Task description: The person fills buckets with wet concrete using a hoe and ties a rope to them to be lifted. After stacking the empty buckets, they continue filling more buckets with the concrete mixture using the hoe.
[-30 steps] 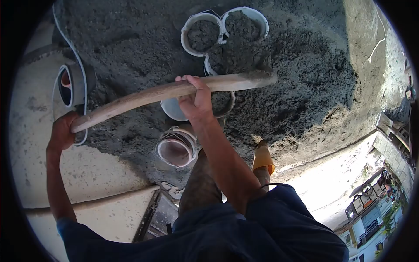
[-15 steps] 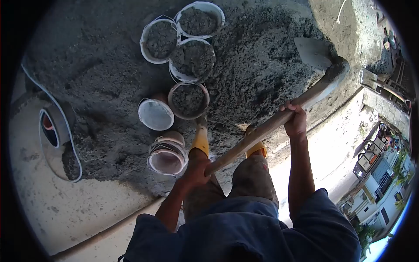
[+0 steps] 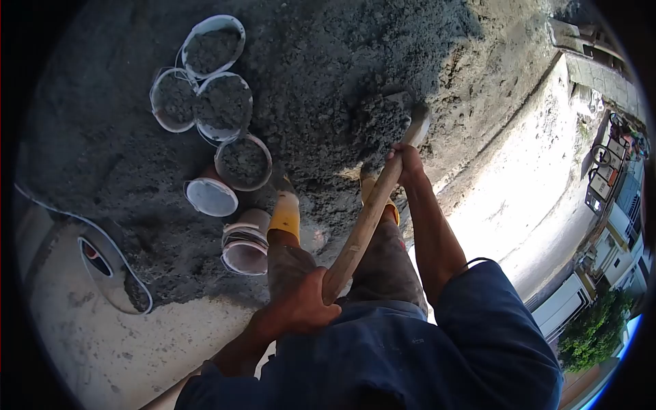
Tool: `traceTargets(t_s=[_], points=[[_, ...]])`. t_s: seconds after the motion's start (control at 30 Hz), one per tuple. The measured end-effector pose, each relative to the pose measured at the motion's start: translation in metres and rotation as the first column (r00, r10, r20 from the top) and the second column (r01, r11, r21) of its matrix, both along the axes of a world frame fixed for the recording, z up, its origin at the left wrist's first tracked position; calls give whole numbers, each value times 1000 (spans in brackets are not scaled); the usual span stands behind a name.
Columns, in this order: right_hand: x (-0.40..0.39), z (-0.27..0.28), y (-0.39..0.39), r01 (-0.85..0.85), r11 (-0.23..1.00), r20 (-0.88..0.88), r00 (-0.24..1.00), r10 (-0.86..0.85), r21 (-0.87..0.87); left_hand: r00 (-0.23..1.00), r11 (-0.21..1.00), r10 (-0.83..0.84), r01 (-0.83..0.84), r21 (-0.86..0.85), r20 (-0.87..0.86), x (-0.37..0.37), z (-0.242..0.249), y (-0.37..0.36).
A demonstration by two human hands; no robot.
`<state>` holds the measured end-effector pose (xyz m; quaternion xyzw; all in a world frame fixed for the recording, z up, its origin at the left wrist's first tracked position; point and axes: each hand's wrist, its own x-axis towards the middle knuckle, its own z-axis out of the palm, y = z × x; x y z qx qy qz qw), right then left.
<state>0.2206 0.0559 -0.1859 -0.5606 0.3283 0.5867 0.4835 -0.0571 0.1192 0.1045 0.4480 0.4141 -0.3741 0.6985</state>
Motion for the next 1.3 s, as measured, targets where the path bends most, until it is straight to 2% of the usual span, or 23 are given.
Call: traceTargets(t_s=[0.03, 0.1, 0.13, 0.2, 0.33, 0.4, 0.47, 0.57, 0.6, 0.63, 0.7, 0.77, 0.8, 0.83, 0.87, 0.93, 1.0, 1.03, 1.07, 1.1, 1.17, 1.23, 1.3], points=[[-2, -2, -6, 94, 996, -108, 990, -94, -11, 1000, 1000, 8, -9, -6, -23, 2, 15, 13], [-6, 15, 9, 140, 990, -95, 986, -138, 6, 986, 985, -164, 163, -58, -18, 14, 33, 61], [-11, 27, 24, 195, 981, -72, 979, -193, 22, 990, 990, -138, 137, -36, -32, 12, 42, 81], [-26, 51, 51, 209, 975, -82, 976, -202, 78, 962, 957, -272, 269, 108, 14, -2, 61, 117], [-81, 86, 112, 303, 942, -93, 952, -292, 146, 954, 915, -298, 293, 278, -27, -62, 105, 180], [-134, 113, 149, 349, 902, -94, 937, -337, 253, 941, 861, -297, 338, 379, -163, -107, 128, 200], [-199, 139, 196, 379, 892, -152, 924, -351, 246, 903, 750, -212, 395, 530, -374, -171, 138, 212], [-291, 145, 259, 348, 860, -364, 908, -209, 373, 817, 383, -69, 552, 741, -573, -297, 111, 234], [-316, 141, 275, 330, 874, -415, 894, -168, 356, 794, 535, -8, 516, 668, -607, -331, 97, 250], [-330, 139, 288, 319, 881, -460, 877, -135, 350, 793, 534, -18, 522, 665, -609, -358, 86, 249], [-329, 141, 294, 265, 882, -365, 924, -117, 390, 835, 300, -34, 534, 791, -550, -397, 48, 244], [-309, 140, 272, 185, 918, -192, 974, -123, 351, 898, 483, 48, 363, 797, -438, -388, 7, 210], [-286, 129, 255, 54, 899, -84, 996, -19, 434, 946, 488, 50, 256, 834, -320, -383, -23, 181], [-260, 138, 243, -73, 917, 43, 997, 61, 392, 962, 593, 94, 153, 791, -257, -352, -41, 154], [-229, 110, 227, -105, 924, 135, 989, 59, 368, 979, 661, 100, 67, 747, -176, -324, -61, 124], [-160, 75, 205, -217, 933, 317, 940, 122, 286, 987, 693, 159, -132, 708, 28, -261, -103, 51], [-118, 36, 178, -272, 945, 411, 894, 177, 185, 956, 856, 270, -292, 427, 114, -192, -116, -2], [-105, 21, 170, -403, 915, 461, 815, 351, 16, 970, 880, 203, -242, 409, 137, -164, -112, -22], [-97, 12, 161, -515, 844, 470, 713, 520, -152, 967, 939, 231, -250, 238, 104, -149, -105, -45], [-114, 13, 150, -526, 820, 359, 738, 572, -225, 957, 940, 277, -289, 179, 92, -142, -80, -46], [-143, -43, 93, -682, 706, 185, 682, 708, -191, 945, 938, 322, -326, 117, 58, -138, -35, -31], [-173, -50, 67, -641, 738, 68, 744, 665, -210, 911, 913, 409, -409, 17, -59, -151, -9, -18], [-184, -41, 67, -479, 871, -73, 878, 473, -111, 952, 954, 300, -301, -5, -68, -164, 0, 17]])
